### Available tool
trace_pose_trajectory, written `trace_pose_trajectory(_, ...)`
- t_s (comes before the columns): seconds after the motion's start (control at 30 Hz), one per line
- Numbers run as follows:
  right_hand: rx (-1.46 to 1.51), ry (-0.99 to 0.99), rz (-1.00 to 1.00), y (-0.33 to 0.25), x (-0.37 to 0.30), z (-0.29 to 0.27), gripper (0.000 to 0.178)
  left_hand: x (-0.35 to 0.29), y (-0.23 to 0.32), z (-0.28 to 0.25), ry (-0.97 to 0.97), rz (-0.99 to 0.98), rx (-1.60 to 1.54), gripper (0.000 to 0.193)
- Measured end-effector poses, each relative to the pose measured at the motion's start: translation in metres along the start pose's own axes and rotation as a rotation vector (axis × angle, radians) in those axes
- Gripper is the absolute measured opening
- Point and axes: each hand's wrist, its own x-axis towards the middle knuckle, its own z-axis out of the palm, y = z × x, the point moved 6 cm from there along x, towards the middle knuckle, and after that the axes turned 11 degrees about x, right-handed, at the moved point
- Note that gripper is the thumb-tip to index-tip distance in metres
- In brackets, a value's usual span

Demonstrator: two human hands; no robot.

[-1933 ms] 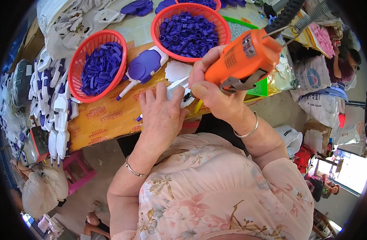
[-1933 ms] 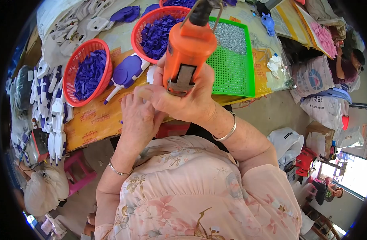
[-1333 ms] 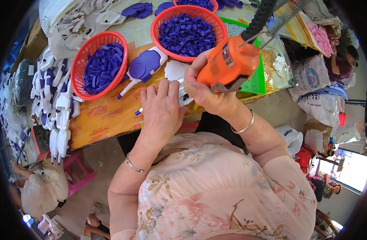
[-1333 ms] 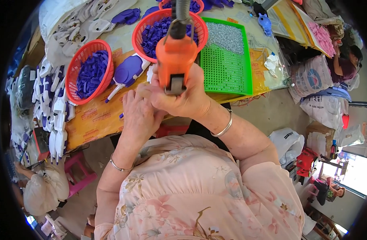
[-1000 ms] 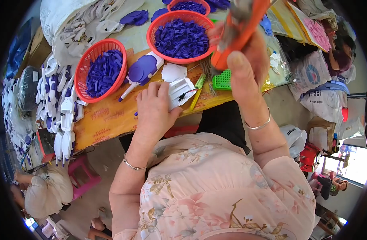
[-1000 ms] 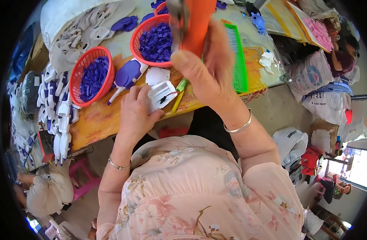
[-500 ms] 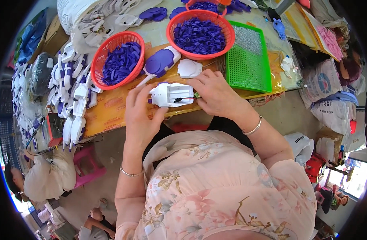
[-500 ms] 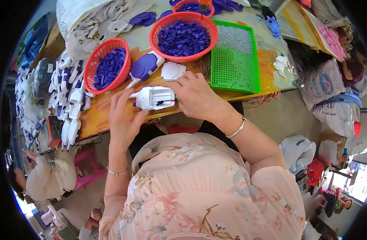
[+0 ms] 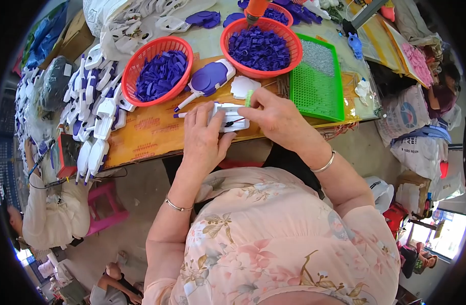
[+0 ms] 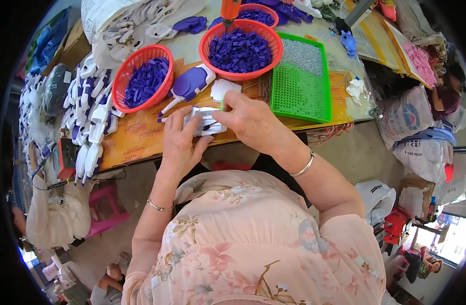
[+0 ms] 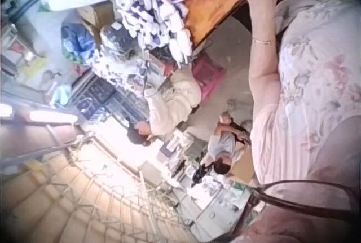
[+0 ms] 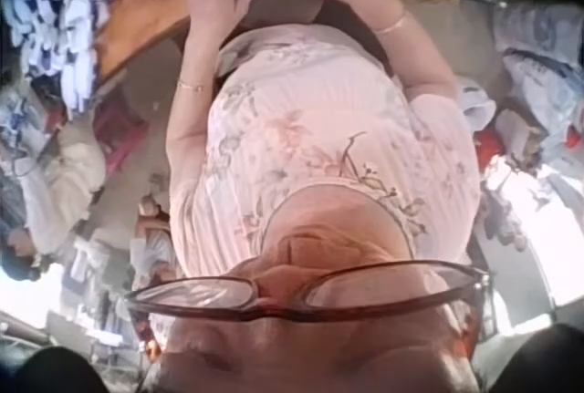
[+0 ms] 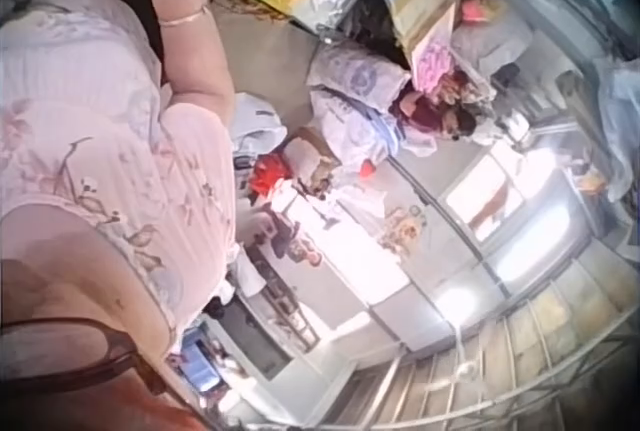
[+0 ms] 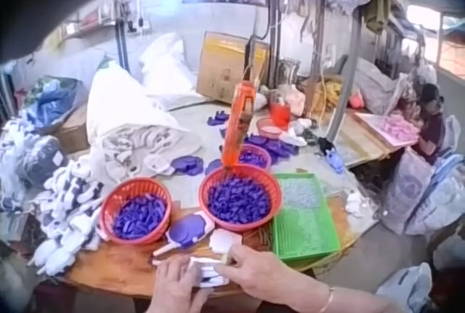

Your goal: Assembling plastic toy components using a hot glue gun at a factory workbench.

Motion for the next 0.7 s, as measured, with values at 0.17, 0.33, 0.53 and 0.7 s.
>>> trace_pose_trajectory(0.17,0.267,0.069,-0.081,0.009,-0.003,0.023,0.033,0.004,-0.005,-0.008,0.012,-0.061,-0.217,0.048)
trace_pose_trajectory(0.33,0.222,0.115,-0.133,0.011,0.0,0.02,0.028,0.011,-0.012,-0.009,0.026,-0.073,-0.18,0.038)
trace_pose_trajectory(0.53,0.472,0.197,-0.066,0.023,-0.011,0.026,0.034,0.031,-0.003,0.003,0.007,0.129,-0.113,0.029)
trace_pose_trajectory(0.7,0.634,0.238,0.227,0.031,-0.015,0.029,0.035,0.032,-0.006,0.013,0.0,0.14,-0.196,0.023)
